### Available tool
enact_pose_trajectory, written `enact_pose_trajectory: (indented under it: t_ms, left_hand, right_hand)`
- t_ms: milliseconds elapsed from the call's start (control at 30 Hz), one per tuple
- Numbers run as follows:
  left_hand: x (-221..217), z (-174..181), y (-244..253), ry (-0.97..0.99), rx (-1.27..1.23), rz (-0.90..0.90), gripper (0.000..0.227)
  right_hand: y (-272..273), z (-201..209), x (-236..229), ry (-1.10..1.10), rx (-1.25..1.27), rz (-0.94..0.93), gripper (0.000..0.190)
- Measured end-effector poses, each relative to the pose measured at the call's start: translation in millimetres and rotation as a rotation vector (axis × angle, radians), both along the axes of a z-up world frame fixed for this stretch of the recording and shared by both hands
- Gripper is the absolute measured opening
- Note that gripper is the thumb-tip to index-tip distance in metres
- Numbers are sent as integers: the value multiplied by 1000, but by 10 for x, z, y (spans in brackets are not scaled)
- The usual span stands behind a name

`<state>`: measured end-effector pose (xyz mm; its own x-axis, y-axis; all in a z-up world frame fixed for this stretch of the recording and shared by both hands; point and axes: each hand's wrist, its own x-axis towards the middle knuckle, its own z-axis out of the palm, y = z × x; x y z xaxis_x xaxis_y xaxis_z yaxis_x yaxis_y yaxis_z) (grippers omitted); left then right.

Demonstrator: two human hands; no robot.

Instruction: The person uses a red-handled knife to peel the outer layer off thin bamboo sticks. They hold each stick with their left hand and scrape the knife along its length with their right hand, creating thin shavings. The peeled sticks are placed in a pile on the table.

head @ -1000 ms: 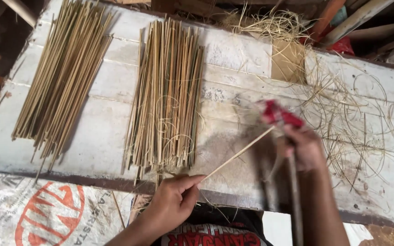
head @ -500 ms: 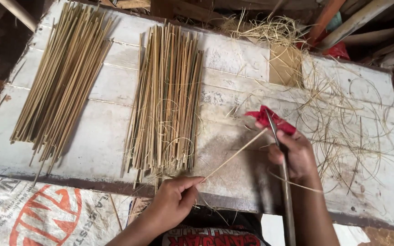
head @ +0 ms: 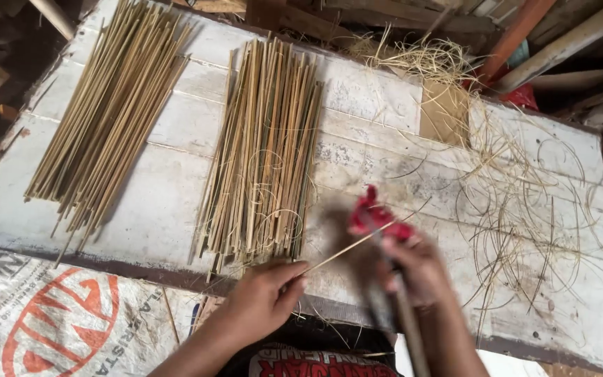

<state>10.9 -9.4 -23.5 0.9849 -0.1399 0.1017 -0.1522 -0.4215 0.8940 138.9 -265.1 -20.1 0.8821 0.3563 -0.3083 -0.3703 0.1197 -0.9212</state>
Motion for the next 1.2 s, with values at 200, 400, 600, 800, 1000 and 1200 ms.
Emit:
enact_pose_trajectory:
  t_ms: [200,400,600,800,1000,1200]
  left_hand:
    - [17,136,-162,-177,-57,70,13]
    - [18,118,-159,-222,59,132,16]
    - [15,127,-170,-193,43,98,12]
    - [13,167,-167,-187,58,102,14]
    - [-89,182,-47,-142,93,114,14]
    - [97,166,-249,-312,127,229,14]
  right_hand:
    - [23,-79,-58,81,130,124,43]
    - [222,-16,-332,282,175,-16,50]
    - [189,107,-204,192,237,315,38]
    - [66,40,-56,49,291,237,26]
    - [-527,53,390,-98,395,114,46]
    - [451,35,-400,263,238,386,35]
